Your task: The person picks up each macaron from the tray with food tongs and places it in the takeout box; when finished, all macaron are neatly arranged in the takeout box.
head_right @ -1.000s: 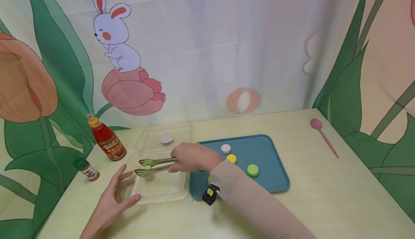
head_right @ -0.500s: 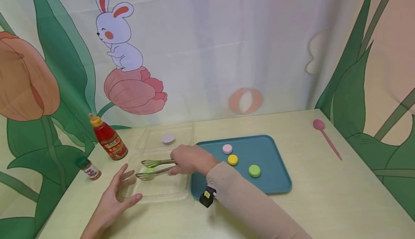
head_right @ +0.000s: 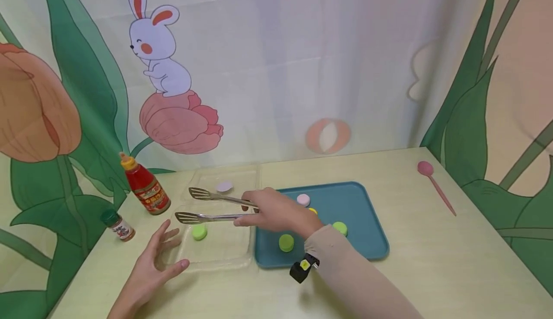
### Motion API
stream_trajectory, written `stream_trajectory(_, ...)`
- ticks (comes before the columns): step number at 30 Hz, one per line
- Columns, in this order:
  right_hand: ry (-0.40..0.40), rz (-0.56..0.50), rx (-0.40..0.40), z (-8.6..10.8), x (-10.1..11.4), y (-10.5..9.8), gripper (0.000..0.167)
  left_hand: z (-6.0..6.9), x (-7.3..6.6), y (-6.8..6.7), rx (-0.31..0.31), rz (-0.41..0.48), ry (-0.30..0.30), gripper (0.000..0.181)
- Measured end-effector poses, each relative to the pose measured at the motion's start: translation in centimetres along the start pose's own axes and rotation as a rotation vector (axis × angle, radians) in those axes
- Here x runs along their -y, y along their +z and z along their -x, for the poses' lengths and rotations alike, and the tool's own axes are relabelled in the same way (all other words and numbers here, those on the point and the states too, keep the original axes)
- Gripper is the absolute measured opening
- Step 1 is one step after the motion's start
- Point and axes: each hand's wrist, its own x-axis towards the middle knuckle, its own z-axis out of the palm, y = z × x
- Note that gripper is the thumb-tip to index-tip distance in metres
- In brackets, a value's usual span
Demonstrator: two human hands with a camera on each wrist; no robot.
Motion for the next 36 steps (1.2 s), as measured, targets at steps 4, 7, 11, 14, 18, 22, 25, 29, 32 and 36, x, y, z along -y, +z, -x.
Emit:
stream_trajectory(4, -0.016, -0.084, -0.091, 1.4, -0.9, -1.0, 0.04, -0.1, 0.0, 0.0, 0.002, -0.001, -0.011, 0.127)
stream_trajectory(7, -0.033, -0.073, -0.19, 2.7, -1.7, -1.9, 0.039, -0.2, 0.0, 0.1, 0.006, -0.005, -0.017, 0.128)
stream_trajectory(11, -0.016, -0.046, -0.277, 4.8, -2.7, -3.4, 0.037, -0.1, 0.0, 0.3, 0.014, -0.01, -0.024, 0.127)
stream_trajectory(14, 0.025, -0.035, -0.317, 6.6, -3.4, -4.5, 0.037, -0.1, 0.0, 0.3, 0.013, -0.011, -0.026, 0.128)
stream_trajectory(18, 0.088, 0.002, -0.367, 8.8, -4.5, -5.9, 0.039, -0.1, 0.0, 0.2, 0.009, -0.021, -0.025, 0.128)
stream_trajectory(22, 0.14, 0.041, -0.407, 11.0, -5.6, -6.9, 0.04, -0.1, 0.0, 0.1, 0.007, -0.02, -0.021, 0.128)
stream_trajectory(25, 0.169, 0.064, -0.426, 12.8, -6.5, -7.3, 0.039, -0.2, 0.0, 0.2, 0.008, -0.016, -0.02, 0.128)
stream_trajectory(29, 0.184, 0.088, -0.439, 15.0, -7.7, -7.5, 0.037, -0.2, 0.0, 0.3, 0.006, -0.012, -0.019, 0.128)
stream_trajectory(32, 0.198, 0.095, -0.447, 16.9, -8.7, -7.5, 0.035, -0.2, 0.1, 0.3, 0.009, -0.005, -0.014, 0.129)
stream_trajectory(36, 0.207, 0.098, -0.452, 19.3, -10.1, -7.0, 0.026, -0.1, 0.2, 0.1, 0.006, 0.005, -0.006, 0.129)
